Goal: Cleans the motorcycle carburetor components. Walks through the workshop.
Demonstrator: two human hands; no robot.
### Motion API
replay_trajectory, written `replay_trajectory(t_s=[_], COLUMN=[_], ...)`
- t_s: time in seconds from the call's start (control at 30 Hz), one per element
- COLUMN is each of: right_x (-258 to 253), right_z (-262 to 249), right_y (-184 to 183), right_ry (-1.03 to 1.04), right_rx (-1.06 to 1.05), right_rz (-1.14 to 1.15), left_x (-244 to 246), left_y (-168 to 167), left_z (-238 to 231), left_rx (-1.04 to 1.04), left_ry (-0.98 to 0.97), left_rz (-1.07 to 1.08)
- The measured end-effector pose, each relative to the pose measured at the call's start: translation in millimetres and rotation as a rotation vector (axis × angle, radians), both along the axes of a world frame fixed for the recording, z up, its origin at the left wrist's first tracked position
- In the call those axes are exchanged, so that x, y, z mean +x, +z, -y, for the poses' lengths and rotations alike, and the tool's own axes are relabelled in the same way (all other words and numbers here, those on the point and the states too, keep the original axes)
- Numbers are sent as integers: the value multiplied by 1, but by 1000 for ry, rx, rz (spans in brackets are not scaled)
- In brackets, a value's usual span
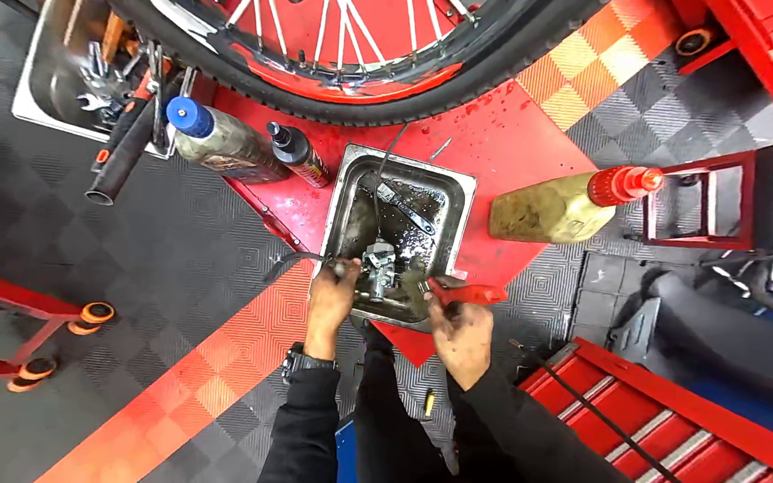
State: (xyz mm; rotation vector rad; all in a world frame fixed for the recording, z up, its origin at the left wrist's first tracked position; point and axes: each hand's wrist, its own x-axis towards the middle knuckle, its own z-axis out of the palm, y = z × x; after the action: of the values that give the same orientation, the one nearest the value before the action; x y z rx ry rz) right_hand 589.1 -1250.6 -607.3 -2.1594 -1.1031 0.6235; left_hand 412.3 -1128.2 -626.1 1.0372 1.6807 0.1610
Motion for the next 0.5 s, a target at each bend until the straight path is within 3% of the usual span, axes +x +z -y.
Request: replay_trajectory(t_s=[0.1, 0.17, 0.3, 0.4, 0.5], right_x=[-22, -28, -16, -15, 2], right_z=[-17, -21, -18, -29, -13], right_y=[4, -8, -1, 3, 9], right_ry=[64, 156, 172, 250, 257], right_rx=[74, -1, -70, -20, -116], right_rz=[-31, 26, 205, 196, 291], left_x=[1, 5, 15, 19, 22], left_y=[-1, -5, -12, -17, -19], left_z=[6, 16, 29, 48, 49], left_rx=[-7, -1, -50, -44, -28], left_ry=[49, 139, 237, 229, 267], left_rz=[92, 137, 211, 232, 258])
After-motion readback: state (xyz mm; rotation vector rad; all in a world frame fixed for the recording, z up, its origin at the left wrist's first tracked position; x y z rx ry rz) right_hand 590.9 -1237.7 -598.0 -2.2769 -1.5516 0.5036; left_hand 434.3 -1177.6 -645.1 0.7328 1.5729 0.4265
